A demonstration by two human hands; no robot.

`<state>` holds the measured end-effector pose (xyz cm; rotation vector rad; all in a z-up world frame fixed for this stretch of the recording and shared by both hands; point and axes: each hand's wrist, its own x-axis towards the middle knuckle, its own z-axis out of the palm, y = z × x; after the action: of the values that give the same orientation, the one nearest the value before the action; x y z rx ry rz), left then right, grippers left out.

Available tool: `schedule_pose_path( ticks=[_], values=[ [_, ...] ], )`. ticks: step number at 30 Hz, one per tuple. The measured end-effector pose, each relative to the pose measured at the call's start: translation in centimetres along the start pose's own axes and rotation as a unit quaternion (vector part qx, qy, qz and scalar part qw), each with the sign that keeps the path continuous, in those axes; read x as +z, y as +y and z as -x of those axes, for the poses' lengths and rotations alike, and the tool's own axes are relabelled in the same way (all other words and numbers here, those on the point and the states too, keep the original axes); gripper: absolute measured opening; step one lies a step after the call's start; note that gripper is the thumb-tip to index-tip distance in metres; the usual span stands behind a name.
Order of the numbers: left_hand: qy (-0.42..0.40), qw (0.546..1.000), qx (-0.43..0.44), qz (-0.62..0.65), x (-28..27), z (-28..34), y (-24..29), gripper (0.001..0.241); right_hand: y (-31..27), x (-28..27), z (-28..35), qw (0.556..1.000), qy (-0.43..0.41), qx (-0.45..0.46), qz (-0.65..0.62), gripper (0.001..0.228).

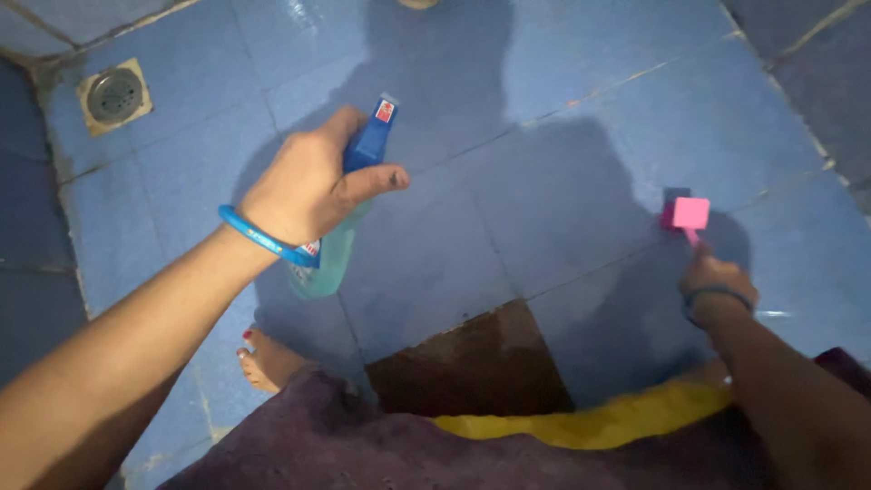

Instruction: The person sprays cleaning liquid from a bottle onto blue bathroom floor tiles and scrubs the surface and grout lines with a pink brush before pouring water from a small pink pitcher to rinse the area.

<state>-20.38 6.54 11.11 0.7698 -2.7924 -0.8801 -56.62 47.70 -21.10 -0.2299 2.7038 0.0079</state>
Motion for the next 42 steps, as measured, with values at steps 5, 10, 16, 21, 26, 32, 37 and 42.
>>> schedule_pose_path(
  ticks=[5,10,16,21,26,32,37,42],
  values=[
    [-0.035,0.999,-0.033,-0.02,2.5,-1.1,1.9,0.056,-7.8,8.3,6.4,0.976,-0.049,-0.186,0.105,0.036],
    [-0.108,0.992,-0.056,0.035,6.2,-4.8,-0.2,0.059,-3.9,15.9,5.2,0.906,-0.119,-0.399,0.079,0.086],
    [-0.13,0.988,-0.08,0.037,9.5,-10.1,-3.1,0.062,9.0,3.4,-10.6,0.994,0.075,0.077,0.007,0.041],
    [-0.123,0.986,-0.077,0.084,12.4,-13.6,-4.2,0.066,-5.9,4.1,-8.3,0.998,0.028,-0.064,-0.004,0.04],
    [-0.13,0.986,-0.068,0.081,13.3,-16.6,-3.6,0.066,-18.0,12.9,-6.4,0.917,-0.026,-0.394,0.05,0.056],
    [-0.106,0.986,-0.042,0.125,13.3,-19.1,-4.2,0.065,-10.9,3.6,-19.2,0.985,0.007,-0.165,0.044,0.052],
    [-0.169,0.976,-0.095,0.101,14.8,-20.3,-2.3,0.064,-11.0,0.5,-18.7,0.993,0.02,-0.113,0.041,0.051],
    [-0.129,0.983,-0.005,0.128,15.5,-20.9,0.1,0.064,-20.5,7.3,-10.1,0.947,-0.078,-0.301,0.084,0.051]
  ],
)
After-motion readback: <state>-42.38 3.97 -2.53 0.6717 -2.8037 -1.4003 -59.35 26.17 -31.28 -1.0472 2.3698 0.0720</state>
